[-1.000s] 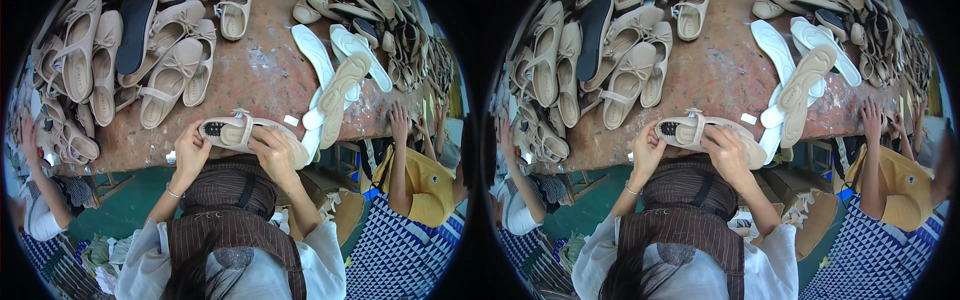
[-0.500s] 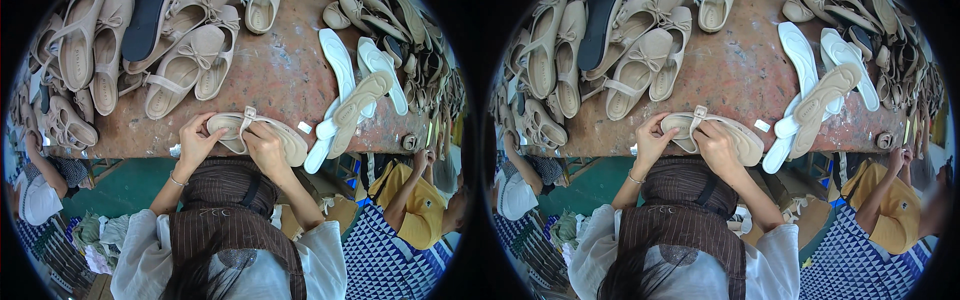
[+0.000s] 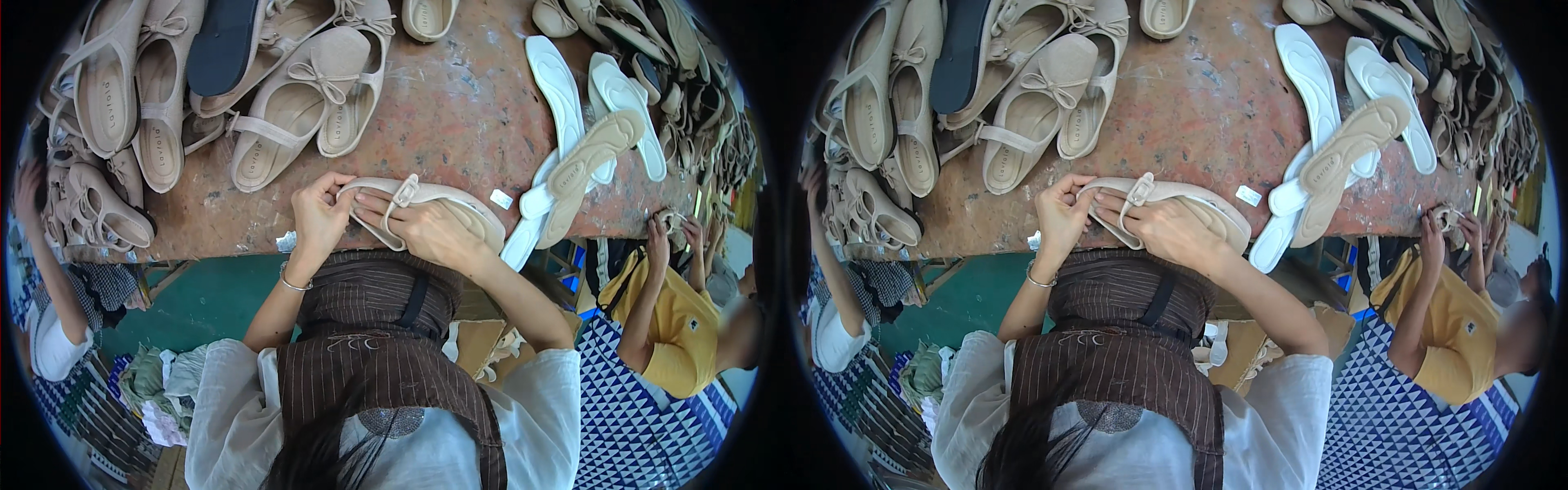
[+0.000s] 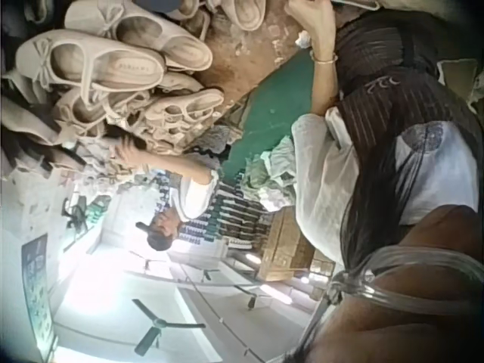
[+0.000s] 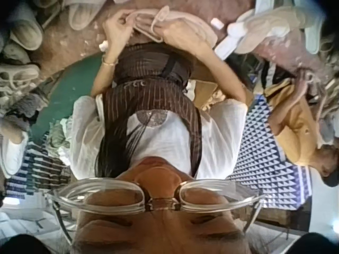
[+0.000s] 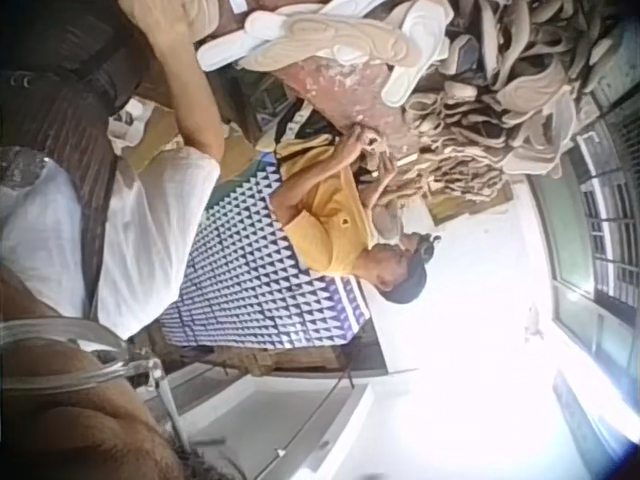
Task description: The person inserts insoles and padding into shoes by hand, then presses and smooths the material inside each shoe.
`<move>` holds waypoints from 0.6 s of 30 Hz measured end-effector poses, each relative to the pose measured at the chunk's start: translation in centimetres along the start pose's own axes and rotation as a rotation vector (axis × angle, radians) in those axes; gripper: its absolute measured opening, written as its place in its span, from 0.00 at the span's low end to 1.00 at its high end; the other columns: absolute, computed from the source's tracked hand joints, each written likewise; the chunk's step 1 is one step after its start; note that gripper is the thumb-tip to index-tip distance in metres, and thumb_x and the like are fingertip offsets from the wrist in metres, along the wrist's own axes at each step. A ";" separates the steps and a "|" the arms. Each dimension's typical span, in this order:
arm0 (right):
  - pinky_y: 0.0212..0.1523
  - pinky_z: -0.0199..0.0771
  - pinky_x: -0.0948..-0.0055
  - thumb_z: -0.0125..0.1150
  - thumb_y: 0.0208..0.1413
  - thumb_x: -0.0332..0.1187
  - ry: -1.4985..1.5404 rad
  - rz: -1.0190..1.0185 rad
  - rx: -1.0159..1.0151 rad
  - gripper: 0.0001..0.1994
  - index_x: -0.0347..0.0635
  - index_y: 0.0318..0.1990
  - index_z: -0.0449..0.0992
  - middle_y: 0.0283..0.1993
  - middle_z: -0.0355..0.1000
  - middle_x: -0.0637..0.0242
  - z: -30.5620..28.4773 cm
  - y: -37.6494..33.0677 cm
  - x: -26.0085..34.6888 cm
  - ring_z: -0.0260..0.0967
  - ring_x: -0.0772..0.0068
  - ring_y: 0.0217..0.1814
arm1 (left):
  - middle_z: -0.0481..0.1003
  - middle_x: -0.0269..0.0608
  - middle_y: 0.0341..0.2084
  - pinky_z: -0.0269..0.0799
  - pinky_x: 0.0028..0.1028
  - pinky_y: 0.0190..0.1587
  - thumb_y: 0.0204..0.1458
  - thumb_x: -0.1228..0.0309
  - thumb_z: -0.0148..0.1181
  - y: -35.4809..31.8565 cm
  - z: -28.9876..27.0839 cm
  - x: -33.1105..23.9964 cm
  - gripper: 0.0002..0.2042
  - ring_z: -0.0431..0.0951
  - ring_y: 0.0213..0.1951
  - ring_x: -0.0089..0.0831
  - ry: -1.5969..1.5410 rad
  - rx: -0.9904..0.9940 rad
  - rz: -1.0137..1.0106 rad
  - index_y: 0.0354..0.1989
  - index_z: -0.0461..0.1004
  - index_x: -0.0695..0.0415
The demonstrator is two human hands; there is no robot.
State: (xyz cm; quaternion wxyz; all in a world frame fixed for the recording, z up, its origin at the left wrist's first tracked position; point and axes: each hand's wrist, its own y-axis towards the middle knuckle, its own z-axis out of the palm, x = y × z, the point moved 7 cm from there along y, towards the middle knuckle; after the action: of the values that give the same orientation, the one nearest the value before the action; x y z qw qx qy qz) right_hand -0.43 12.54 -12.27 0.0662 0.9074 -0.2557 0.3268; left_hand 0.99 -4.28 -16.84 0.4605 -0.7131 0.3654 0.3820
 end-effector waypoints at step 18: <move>0.61 0.70 0.55 0.71 0.50 0.28 -0.047 0.754 -0.893 0.26 0.33 0.59 0.74 0.53 0.76 0.43 -13.2 -4.6 -5.5 0.75 0.47 0.56 | 0.73 0.41 0.14 0.68 0.36 0.20 0.53 0.69 0.67 -6.4 4.4 -3.7 0.09 0.75 0.16 0.39 0.560 0.066 0.338 0.28 0.73 0.58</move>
State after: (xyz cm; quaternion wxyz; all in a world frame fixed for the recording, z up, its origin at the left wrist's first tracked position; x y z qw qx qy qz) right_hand -9.09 22.59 -5.26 0.3157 0.6450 -0.6753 0.1681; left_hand 4.07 2.48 -12.43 0.2953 -0.7043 0.6032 0.2302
